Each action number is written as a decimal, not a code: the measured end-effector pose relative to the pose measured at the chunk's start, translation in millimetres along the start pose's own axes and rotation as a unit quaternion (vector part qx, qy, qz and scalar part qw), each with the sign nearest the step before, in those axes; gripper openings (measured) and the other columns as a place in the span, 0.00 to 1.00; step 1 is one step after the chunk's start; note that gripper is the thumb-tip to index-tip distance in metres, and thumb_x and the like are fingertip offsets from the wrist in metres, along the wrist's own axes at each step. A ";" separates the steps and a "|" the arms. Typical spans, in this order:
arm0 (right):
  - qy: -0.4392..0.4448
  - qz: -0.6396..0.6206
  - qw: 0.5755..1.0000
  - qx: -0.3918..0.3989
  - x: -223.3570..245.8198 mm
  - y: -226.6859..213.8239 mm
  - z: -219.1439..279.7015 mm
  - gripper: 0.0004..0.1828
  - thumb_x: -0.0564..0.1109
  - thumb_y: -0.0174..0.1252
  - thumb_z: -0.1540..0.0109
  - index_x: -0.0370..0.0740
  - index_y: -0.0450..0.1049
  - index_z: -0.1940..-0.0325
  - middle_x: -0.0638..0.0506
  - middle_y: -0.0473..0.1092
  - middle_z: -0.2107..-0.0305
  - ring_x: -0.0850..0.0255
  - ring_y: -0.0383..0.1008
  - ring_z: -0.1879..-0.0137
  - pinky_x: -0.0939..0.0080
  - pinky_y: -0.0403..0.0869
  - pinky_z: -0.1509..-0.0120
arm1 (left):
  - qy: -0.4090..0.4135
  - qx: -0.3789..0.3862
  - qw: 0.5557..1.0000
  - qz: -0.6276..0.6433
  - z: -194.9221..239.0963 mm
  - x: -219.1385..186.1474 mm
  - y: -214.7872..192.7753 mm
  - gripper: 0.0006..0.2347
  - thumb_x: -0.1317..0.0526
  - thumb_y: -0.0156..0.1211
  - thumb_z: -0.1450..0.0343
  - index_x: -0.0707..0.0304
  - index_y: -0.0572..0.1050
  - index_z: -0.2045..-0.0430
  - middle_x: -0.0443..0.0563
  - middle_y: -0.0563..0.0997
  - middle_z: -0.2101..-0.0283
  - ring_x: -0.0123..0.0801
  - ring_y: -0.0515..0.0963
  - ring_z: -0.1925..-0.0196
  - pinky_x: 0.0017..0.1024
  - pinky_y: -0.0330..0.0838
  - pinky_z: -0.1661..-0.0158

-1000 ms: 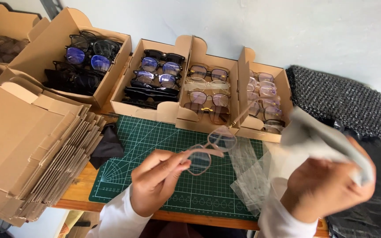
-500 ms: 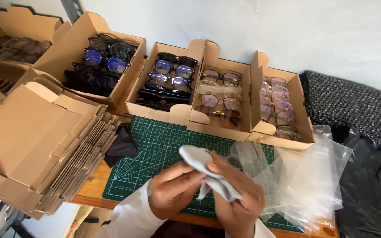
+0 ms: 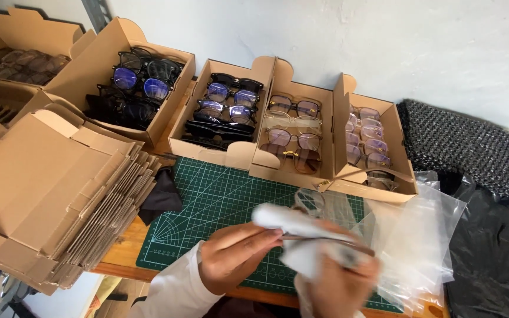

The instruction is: Cleaning a pair of glasses with a cloth and then packing them using a plastic sleeve, bubble wrap, a cardboard box, and a shipping bag.

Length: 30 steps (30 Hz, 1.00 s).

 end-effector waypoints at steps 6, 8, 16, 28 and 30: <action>-0.048 0.178 0.966 0.183 6.8 5.7 -2.0 0.10 0.45 0.62 0.38 0.36 0.80 0.59 0.37 0.81 0.59 0.42 0.86 0.50 0.39 0.83 0.35 | -0.007 -0.057 0.998 -0.031 5.1 1.6 4.6 0.15 0.75 0.73 0.34 0.78 0.78 0.54 0.67 0.83 0.51 0.47 0.89 0.52 0.36 0.88 0.45; -0.028 0.085 0.994 0.056 5.0 -10.7 -3.0 0.11 0.31 0.50 0.42 0.34 0.78 0.61 0.32 0.77 0.61 0.29 0.84 0.52 0.37 0.86 0.42 | 0.045 -0.011 0.998 -0.046 9.3 6.7 3.7 0.20 0.77 0.73 0.32 0.76 0.74 0.47 0.67 0.79 0.45 0.48 0.88 0.46 0.38 0.87 0.41; -0.050 0.223 0.958 0.176 4.3 17.5 6.8 0.14 0.32 0.57 0.46 0.33 0.81 0.58 0.38 0.81 0.59 0.45 0.85 0.47 0.43 0.83 0.34 | -0.009 -0.028 0.999 -0.033 -4.0 -6.7 -1.1 0.14 0.75 0.69 0.31 0.77 0.77 0.52 0.68 0.82 0.51 0.50 0.88 0.52 0.39 0.87 0.50; -0.063 0.082 0.974 0.203 -5.1 -4.3 1.2 0.02 0.39 0.60 0.35 0.38 0.77 0.59 0.44 0.78 0.61 0.34 0.80 0.44 0.24 0.76 0.28 | -0.010 0.084 0.995 -0.044 12.8 -0.4 -13.3 0.21 0.73 0.74 0.30 0.70 0.74 0.43 0.59 0.74 0.38 0.56 0.77 0.34 0.52 0.73 0.30; -0.083 0.067 0.972 0.209 -4.9 1.1 2.7 0.03 0.37 0.60 0.35 0.42 0.76 0.57 0.43 0.77 0.60 0.40 0.81 0.47 0.20 0.75 0.26 | -0.015 0.102 0.994 -0.036 6.4 -4.8 -10.8 0.20 0.72 0.73 0.30 0.69 0.74 0.43 0.60 0.75 0.38 0.58 0.78 0.34 0.54 0.72 0.29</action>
Point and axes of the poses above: each hand's wrist, its own z-axis away from the middle knuckle, its own y-axis out of the palm, x = y × z, the point moved 1 cm from there along -z, towards the middle knuckle
